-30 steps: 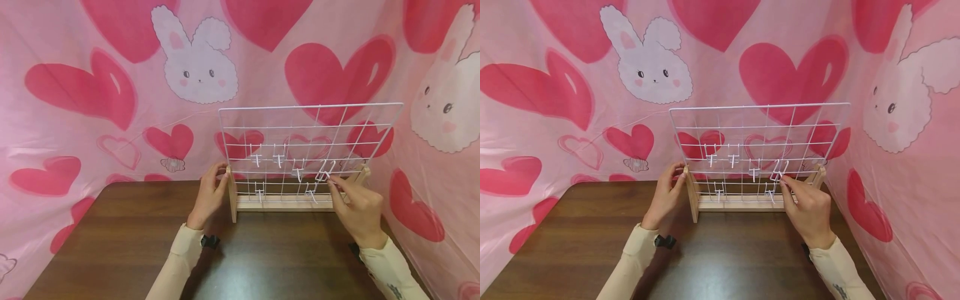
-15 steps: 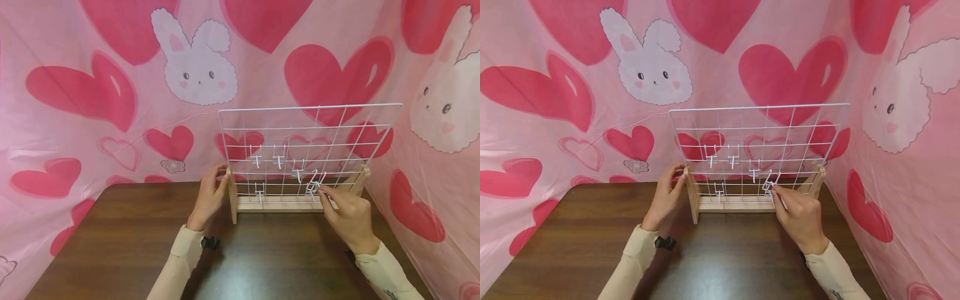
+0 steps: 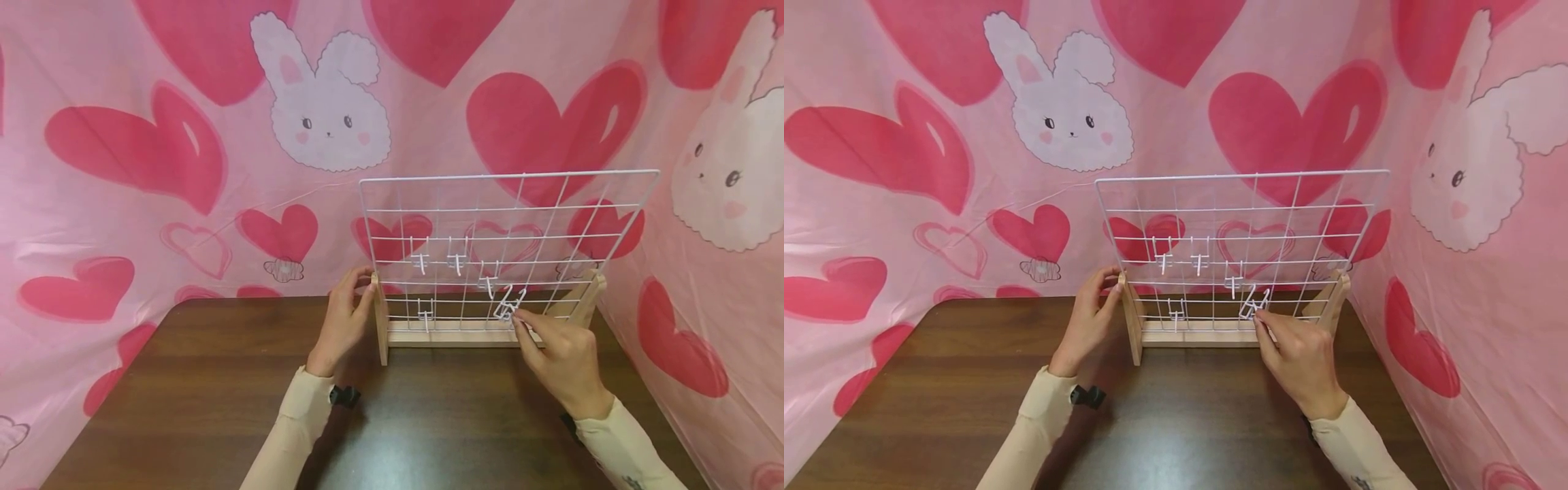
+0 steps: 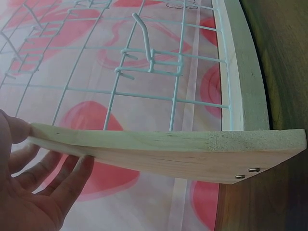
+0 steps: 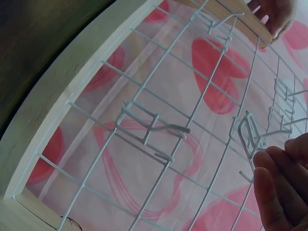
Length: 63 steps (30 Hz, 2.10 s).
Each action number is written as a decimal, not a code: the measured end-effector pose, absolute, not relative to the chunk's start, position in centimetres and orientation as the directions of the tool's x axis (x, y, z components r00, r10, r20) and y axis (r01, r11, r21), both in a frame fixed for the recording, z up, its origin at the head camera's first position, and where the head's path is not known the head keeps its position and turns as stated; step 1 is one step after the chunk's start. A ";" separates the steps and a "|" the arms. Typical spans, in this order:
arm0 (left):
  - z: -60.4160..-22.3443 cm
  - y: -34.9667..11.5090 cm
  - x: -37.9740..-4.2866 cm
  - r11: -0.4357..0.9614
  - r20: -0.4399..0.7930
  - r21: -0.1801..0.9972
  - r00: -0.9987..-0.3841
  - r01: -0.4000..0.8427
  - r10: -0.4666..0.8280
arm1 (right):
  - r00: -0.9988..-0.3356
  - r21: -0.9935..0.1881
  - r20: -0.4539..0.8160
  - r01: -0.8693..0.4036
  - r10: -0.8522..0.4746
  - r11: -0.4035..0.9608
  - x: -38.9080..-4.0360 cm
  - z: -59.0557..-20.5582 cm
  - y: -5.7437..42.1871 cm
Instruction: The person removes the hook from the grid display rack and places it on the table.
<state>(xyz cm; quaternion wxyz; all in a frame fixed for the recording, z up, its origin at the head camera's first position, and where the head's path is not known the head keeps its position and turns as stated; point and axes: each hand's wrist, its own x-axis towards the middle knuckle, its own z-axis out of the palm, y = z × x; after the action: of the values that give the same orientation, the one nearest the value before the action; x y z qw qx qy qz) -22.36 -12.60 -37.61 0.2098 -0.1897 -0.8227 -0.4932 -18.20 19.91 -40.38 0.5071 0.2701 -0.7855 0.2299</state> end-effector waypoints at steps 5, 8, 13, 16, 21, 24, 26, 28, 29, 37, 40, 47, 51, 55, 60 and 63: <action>-37.6 -12.6 -22.3 0.438 0.528 0.735 -0.842 0.517 0.107 | -0.339 -0.075 0.918 -0.661 -0.208 0.746 -18.1 -40.5 19.6; -37.6 -12.6 -22.3 0.442 0.526 0.735 -0.844 0.514 0.106 | -0.341 -0.069 0.914 -0.666 -0.220 0.743 -18.1 -40.7 19.4; -37.6 -12.6 -22.4 0.449 0.530 0.729 -0.841 0.516 0.106 | -0.349 -0.066 0.907 -0.672 -0.236 0.738 -18.1 -41.0 19.2; -37.6 -12.6 -22.4 0.449 0.533 0.727 -0.839 0.520 0.108 | -0.352 -0.074 0.906 -0.679 -0.236 0.731 -18.1 -41.2 19.0; -37.6 -12.6 -22.5 0.453 0.539 0.722 -0.836 0.523 0.106 | -0.363 -0.083 0.898 -0.697 -0.250 0.713 -18.1 -41.7 18.4; -37.7 -12.6 -22.5 0.456 0.542 0.718 -0.834 0.525 0.106 | -0.368 -0.078 0.891 -0.699 -0.264 0.710 -18.0 -42.0 18.1; -37.7 -12.6 -22.5 0.457 0.542 0.718 -0.833 0.526 0.108 | -0.370 -0.074 0.889 -0.699 -0.271 0.712 -18.0 -42.2 18.0; -38.5 -12.8 -23.1 0.460 0.538 0.719 -0.836 0.521 0.107 | -0.376 -0.072 0.885 -0.694 -0.275 0.716 -17.9 -42.2 17.9; -38.8 -12.9 -23.4 0.459 0.538 0.719 -0.836 0.521 0.107 | -0.378 -0.072 0.883 -0.693 -0.276 0.717 -17.9 -42.3 17.8; -40.5 -13.6 -24.7 0.454 0.544 0.716 -0.831 0.530 0.112 | -0.385 -0.079 0.875 -0.711 -0.292 0.699 -17.8 -42.6 17.5; -40.5 -13.7 -24.7 0.463 0.544 0.712 -0.831 0.529 0.113 | -0.389 -0.083 0.872 -0.716 -0.298 0.693 -17.8 -42.7 17.4; -40.4 -13.7 -24.7 0.485 0.537 0.702 -0.835 0.522 0.122 | -0.414 -0.089 0.849 -0.724 -0.328 0.684 -17.7 -43.0 17.1; -40.4 -13.7 -24.8 0.489 0.544 0.694 -0.829 0.529 0.125 | -0.445 -0.102 0.824 -0.726 -0.351 0.680 -17.7 -43.3 17.1; -40.4 -13.7 -24.8 0.496 0.550 0.686 -0.826 0.533 0.126 | -0.462 -0.113 0.806 -0.735 -0.371 0.669 -17.7 -43.6 16.9; -40.4 -13.8 -24.8 0.488 0.545 0.694 -0.829 0.530 0.125 | -0.481 -0.118 0.783 -0.738 -0.394 0.665 -17.7 -43.8 16.7; -40.5 -13.8 -24.8 0.482 0.549 0.694 -0.826 0.535 0.126 | -0.484 -0.122 0.779 -0.741 -0.399 0.661 -17.7 -43.9 16.6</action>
<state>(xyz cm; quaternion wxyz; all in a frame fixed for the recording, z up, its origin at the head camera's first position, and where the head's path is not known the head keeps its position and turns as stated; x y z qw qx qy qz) -24.77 -13.77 -40.45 0.2181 -0.1985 -0.8328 -0.4684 -17.71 16.59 -43.92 0.3744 0.3429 -0.8308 0.2282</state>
